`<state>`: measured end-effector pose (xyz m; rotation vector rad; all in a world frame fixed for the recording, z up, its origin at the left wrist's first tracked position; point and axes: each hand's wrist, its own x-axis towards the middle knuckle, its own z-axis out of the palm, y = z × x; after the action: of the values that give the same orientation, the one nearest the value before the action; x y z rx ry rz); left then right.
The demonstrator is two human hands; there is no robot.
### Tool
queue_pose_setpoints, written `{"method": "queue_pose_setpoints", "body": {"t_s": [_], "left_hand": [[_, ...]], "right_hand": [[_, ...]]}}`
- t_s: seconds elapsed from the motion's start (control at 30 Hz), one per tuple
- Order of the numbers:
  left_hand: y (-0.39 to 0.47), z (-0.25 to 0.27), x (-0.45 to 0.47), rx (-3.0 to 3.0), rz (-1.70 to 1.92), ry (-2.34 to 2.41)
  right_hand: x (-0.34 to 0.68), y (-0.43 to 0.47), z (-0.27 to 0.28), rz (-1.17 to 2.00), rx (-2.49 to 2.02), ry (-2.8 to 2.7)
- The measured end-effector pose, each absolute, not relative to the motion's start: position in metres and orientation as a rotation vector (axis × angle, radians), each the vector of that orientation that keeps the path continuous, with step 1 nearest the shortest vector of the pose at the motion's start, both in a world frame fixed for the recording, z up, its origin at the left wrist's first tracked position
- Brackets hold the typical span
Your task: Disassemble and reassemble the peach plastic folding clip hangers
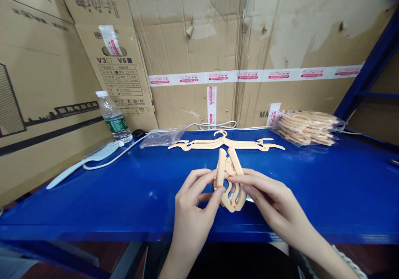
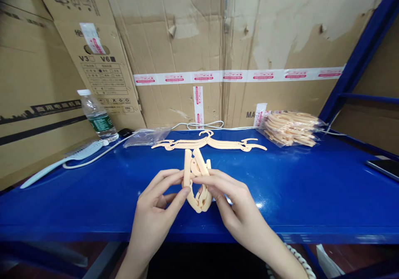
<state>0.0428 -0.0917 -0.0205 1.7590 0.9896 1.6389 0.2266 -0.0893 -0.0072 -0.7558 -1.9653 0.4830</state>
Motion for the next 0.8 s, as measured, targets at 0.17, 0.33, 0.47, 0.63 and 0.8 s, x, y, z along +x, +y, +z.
{"method": "queue_pose_setpoints", "body": {"t_s": [0.17, 0.33, 0.47, 0.63, 0.8], "left_hand": [[-0.092, -0.022, 0.041, 1.961, 1.602, 1.130], [-0.101, -0.022, 0.045, 2.365, 1.333, 1.162], [-0.106, -0.021, 0.050, 2.527, 1.158, 1.169], [-0.108, -0.024, 0.047, 2.498, 1.222, 1.299], [-0.110, -0.031, 0.040, 2.527, 1.263, 1.484]], "right_hand": [[0.231, -0.087, -0.004, 0.504, -0.901, -1.797], [0.245, -0.080, -0.007, 0.430, -1.209, -1.791], [0.249, -0.078, -0.011, 0.344, -1.332, -1.977], [0.241, -0.083, -0.011, 0.219, -1.384, -2.117], [0.231, -0.086, -0.015, -0.076, -1.387, -2.223]]}}
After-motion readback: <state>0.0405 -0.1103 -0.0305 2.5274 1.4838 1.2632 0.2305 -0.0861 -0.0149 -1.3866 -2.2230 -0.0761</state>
